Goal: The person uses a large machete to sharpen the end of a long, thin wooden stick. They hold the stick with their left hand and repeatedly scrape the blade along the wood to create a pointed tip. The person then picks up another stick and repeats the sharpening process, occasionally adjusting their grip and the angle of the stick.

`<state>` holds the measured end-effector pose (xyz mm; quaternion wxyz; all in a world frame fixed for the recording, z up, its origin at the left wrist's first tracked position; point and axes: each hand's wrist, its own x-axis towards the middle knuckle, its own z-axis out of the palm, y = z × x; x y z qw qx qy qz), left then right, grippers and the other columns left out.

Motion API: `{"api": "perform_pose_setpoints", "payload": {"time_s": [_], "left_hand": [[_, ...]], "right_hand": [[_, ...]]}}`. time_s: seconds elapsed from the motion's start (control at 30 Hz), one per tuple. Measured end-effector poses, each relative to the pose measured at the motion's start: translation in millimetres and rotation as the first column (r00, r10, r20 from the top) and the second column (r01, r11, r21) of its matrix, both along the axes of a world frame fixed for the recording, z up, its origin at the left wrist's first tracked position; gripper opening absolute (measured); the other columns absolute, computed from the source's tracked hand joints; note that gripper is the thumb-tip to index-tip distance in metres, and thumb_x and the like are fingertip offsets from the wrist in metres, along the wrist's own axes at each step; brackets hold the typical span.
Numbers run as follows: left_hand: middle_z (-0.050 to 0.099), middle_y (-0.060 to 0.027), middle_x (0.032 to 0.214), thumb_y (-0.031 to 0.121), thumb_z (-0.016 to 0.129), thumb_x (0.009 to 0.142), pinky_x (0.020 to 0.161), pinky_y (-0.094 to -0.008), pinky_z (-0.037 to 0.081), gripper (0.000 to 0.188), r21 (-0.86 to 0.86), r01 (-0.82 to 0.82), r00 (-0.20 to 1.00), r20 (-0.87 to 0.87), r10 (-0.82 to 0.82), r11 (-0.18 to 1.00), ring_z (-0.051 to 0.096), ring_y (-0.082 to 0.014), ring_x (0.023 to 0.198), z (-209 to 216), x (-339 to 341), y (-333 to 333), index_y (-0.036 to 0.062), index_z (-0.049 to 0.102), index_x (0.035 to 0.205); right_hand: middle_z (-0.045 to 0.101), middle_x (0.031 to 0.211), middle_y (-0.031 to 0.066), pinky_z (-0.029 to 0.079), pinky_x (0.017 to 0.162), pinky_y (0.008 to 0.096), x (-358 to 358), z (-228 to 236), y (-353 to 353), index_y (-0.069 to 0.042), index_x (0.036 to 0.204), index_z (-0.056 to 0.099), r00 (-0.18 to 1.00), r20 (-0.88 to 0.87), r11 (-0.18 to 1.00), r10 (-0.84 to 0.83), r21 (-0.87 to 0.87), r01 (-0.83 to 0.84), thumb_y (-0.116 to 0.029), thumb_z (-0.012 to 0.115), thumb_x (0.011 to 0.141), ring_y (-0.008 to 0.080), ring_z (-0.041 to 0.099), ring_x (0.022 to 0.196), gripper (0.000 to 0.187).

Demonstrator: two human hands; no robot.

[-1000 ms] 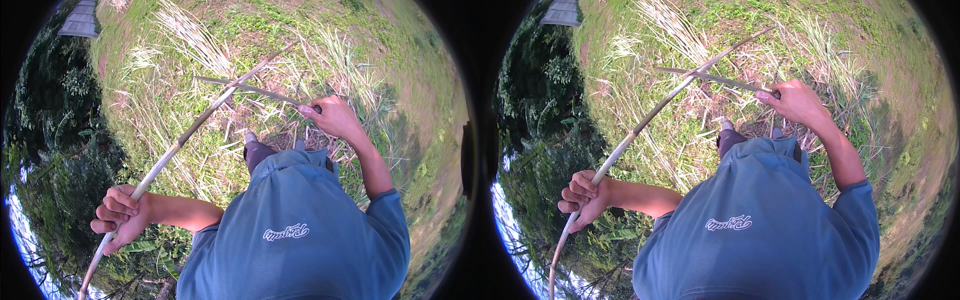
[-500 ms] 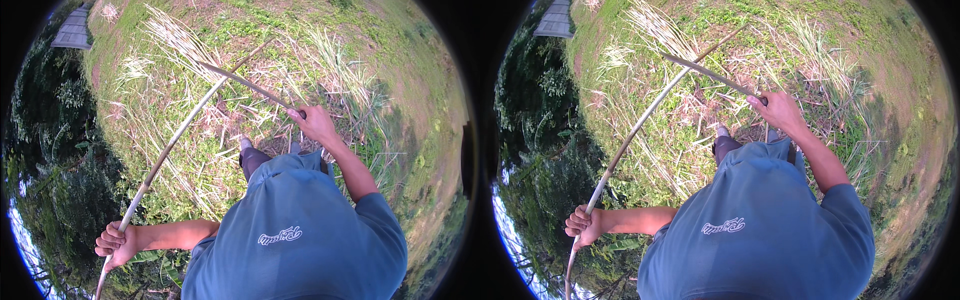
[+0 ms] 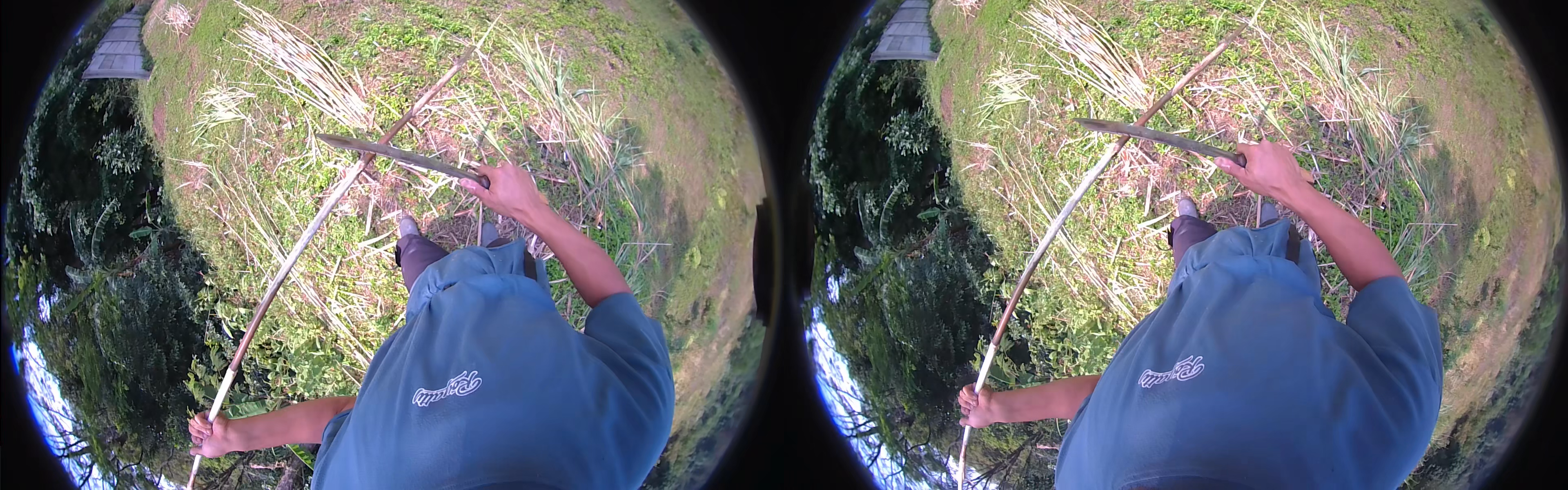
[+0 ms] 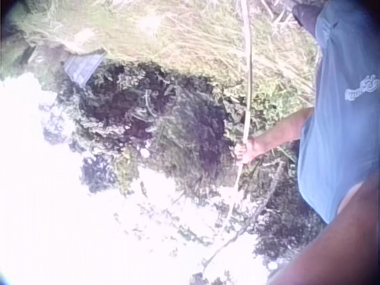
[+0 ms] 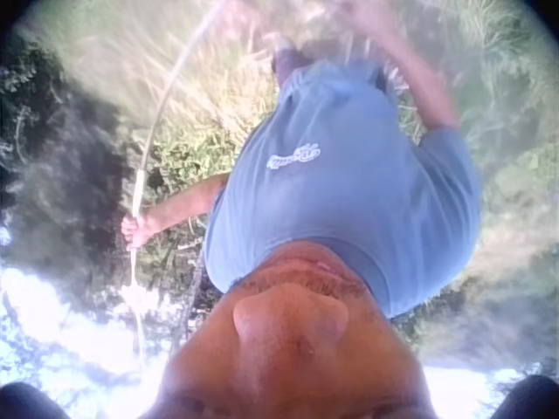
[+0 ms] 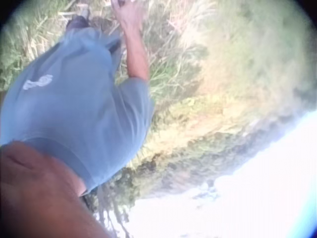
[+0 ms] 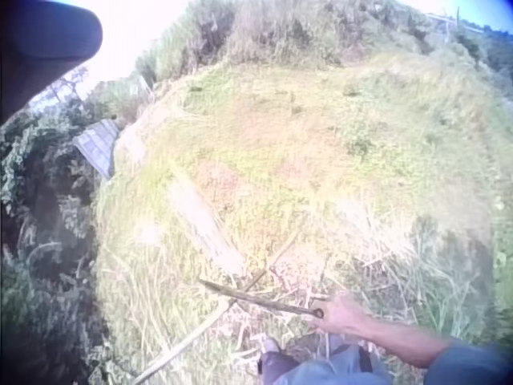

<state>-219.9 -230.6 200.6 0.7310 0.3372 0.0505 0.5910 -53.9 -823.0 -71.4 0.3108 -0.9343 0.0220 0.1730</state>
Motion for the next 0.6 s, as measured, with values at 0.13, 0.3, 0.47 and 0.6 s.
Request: {"api": "perform_pose_setpoints", "payload": {"time_s": [0.13,0.3,0.47,0.6], "left_hand": [[0.024,0.0028,0.05,0.06,0.026,0.099,0.032,-0.0227,0.019,0.06,-0.074,-0.014,1.0,-0.016,0.013,0.997,0.019,-0.009,0.039,-3,-20,20,0.0165,0.027,0.058],[0.022,0.0028,0.05,0.057,0.025,0.101,0.032,-0.022,0.018,0.06,-0.135,-0.076,0.997,-0.04,0.071,0.988,0.017,-0.009,0.037,-28,-44,36,0.0168,0.025,0.057],[0.022,0.0023,0.049,0.056,0.025,0.101,0.031,-0.0234,0.016,0.06,-0.18,-0.017,0.999,0.03,0.023,0.984,0.017,-0.0091,0.037,-17,-62,40,0.0164,0.024,0.056],[0.023,0.0019,0.049,0.056,0.024,0.101,0.032,-0.0243,0.016,0.061,-0.195,-0.029,1.0,-0.017,0.026,0.98,0.016,-0.0098,0.038,-32,-92,81,0.0157,0.026,0.055]], "right_hand": [[0.065,0.076,0.0246,0.051,0.077,0.0522,11,-57,-29,-0.005,0.094,0.069,0.952,0.148,0.962,-0.268,-0.023,0.274,-0.07,0.042,0.088,0.0398,0.066,0.079,0.071],[0.065,0.075,0.0229,0.052,0.076,0.0514,34,-65,-59,-0.006,0.097,0.07,0.948,-0.022,0.947,-0.317,-0.069,0.315,-0.069,0.044,0.088,0.0387,0.066,0.079,0.068],[0.067,0.076,0.0207,0.052,0.073,0.0501,22,-4,-47,-0.004,0.093,0.07,0.997,0.048,0.979,-0.055,-0.192,0.063,-0.069,0.042,0.089,0.0363,0.067,0.077,0.071],[0.069,0.083,0.0212,0.052,0.076,0.0495,60,-77,-132,-0.004,0.09,0.071,0.882,0.025,0.83,-0.47,-0.329,0.451,-0.072,0.037,0.089,0.0378,0.067,0.079,0.076]]}}
